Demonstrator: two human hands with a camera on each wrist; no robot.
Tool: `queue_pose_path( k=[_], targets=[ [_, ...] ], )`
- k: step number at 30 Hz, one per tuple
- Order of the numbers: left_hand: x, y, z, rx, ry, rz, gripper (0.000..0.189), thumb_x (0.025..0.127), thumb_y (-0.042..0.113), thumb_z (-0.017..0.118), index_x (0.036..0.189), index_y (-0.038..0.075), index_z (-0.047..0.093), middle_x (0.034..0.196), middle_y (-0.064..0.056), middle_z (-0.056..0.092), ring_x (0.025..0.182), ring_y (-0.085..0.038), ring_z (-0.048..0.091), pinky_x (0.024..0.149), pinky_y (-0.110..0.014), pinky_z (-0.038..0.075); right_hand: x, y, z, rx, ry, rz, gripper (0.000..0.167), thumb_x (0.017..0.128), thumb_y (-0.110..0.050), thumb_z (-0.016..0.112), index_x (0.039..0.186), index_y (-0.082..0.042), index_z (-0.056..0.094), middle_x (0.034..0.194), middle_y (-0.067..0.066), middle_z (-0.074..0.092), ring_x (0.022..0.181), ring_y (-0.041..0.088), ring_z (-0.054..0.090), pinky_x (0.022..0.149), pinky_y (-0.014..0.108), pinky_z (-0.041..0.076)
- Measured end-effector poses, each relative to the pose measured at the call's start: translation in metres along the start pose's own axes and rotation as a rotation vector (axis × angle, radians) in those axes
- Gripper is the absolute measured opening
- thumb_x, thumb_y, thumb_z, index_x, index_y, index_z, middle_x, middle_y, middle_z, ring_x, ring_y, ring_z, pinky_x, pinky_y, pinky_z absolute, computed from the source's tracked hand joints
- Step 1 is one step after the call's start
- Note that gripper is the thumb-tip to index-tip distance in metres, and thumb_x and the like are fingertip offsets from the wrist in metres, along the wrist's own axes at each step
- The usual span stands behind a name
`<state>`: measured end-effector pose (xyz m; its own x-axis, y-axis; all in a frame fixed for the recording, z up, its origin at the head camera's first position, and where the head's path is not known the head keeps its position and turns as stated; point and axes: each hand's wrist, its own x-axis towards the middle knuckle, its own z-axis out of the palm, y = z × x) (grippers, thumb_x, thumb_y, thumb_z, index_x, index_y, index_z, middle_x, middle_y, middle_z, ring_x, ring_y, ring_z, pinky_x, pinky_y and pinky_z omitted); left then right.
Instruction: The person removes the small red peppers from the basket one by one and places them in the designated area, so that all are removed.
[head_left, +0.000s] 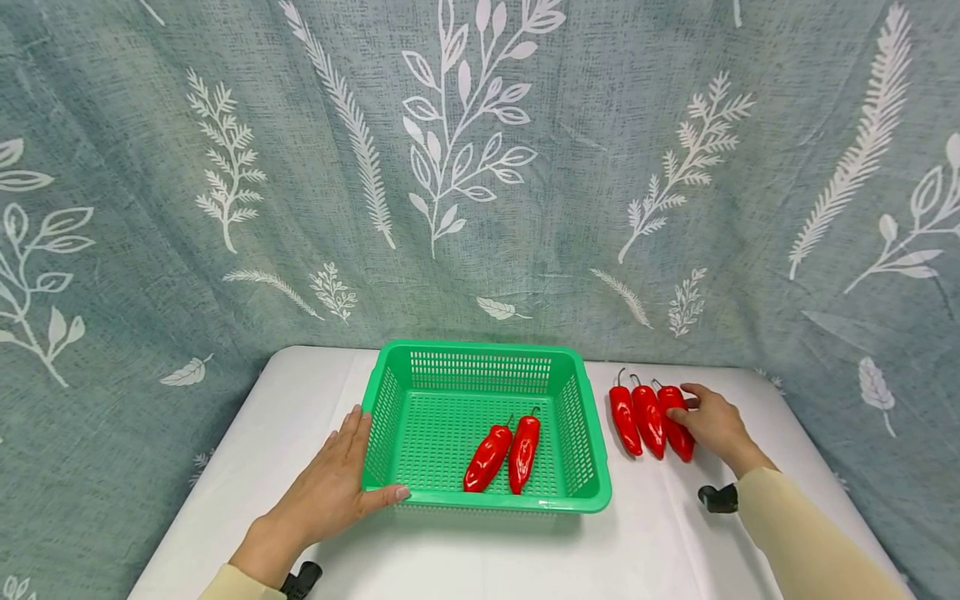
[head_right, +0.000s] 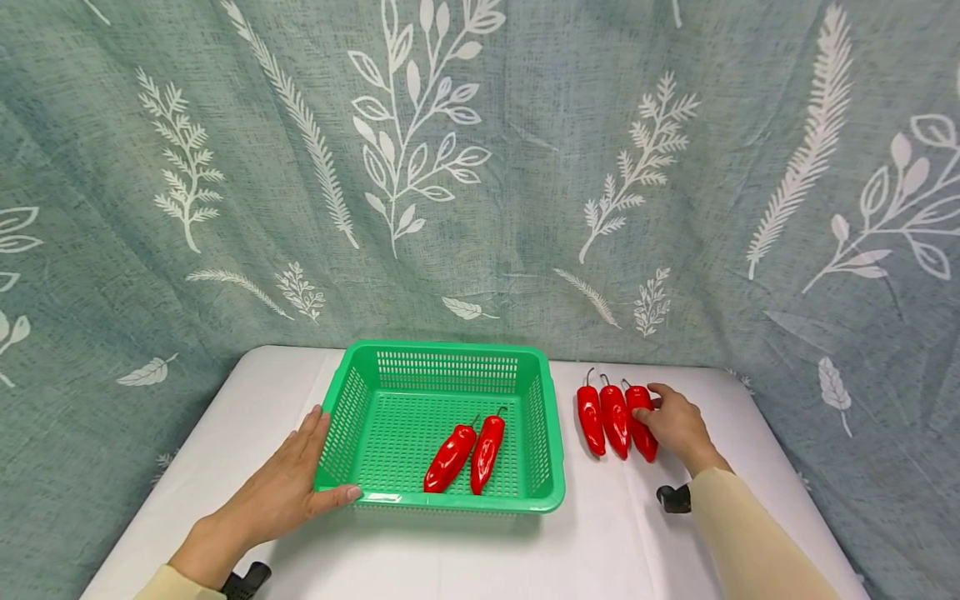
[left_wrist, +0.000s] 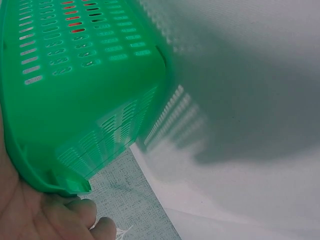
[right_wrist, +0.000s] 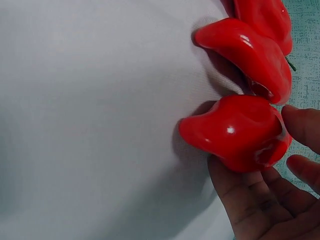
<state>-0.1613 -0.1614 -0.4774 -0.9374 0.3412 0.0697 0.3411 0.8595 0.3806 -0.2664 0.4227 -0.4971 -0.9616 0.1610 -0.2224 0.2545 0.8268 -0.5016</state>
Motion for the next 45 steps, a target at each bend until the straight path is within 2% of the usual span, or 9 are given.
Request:
queue_pose_path(
  k=[14,25,36,45],
  targets=[
    [0.0,0.0,0.0,-0.012,-0.005,-0.006,0.125,0.09,0.081,0.06,0.165,-0.01,0.016,0.174,-0.029,0.011,0.162,-0.041,0.017,0.129,-0.059,0.024,-0.005,0.003,-0.005,-0.02,0.031,0.018,0.072,0.102,-0.028,0.065,0.155,0.01,0.035,0.147,0.04,0.048,0.127,0.055,0.053,0.103,0.068,0.049],
    [0.0,0.001,-0.001,-0.003,-0.004,-0.001,0.125,0.089,0.082,0.059,0.164,-0.01,0.018,0.174,-0.029,0.013,0.162,-0.042,0.018,0.128,-0.06,0.026,-0.003,0.004,-0.001,0.0,0.034,0.018,0.069,0.101,-0.024,0.066,0.154,0.009,0.037,0.145,0.04,0.049,0.118,0.049,0.061,0.096,0.058,0.057],
    [-0.001,0.002,-0.002,-0.013,-0.015,-0.002,0.125,0.09,0.081,0.059,0.164,-0.01,0.017,0.174,-0.028,0.011,0.162,-0.041,0.017,0.129,-0.059,0.025,-0.006,0.003,-0.003,0.006,0.027,0.039,0.069,0.102,-0.024,0.065,0.156,0.008,0.035,0.148,0.039,0.046,0.121,0.05,0.06,0.095,0.059,0.058],
    [-0.001,0.002,-0.003,-0.015,-0.015,-0.003,0.126,0.09,0.081,0.059,0.164,-0.01,0.016,0.174,-0.029,0.012,0.162,-0.042,0.017,0.129,-0.06,0.024,-0.013,-0.006,-0.003,0.023,0.055,-0.04,0.068,0.102,-0.02,0.065,0.158,0.005,0.036,0.149,0.038,0.048,0.127,0.052,0.057,0.091,0.053,0.062]
  ],
)
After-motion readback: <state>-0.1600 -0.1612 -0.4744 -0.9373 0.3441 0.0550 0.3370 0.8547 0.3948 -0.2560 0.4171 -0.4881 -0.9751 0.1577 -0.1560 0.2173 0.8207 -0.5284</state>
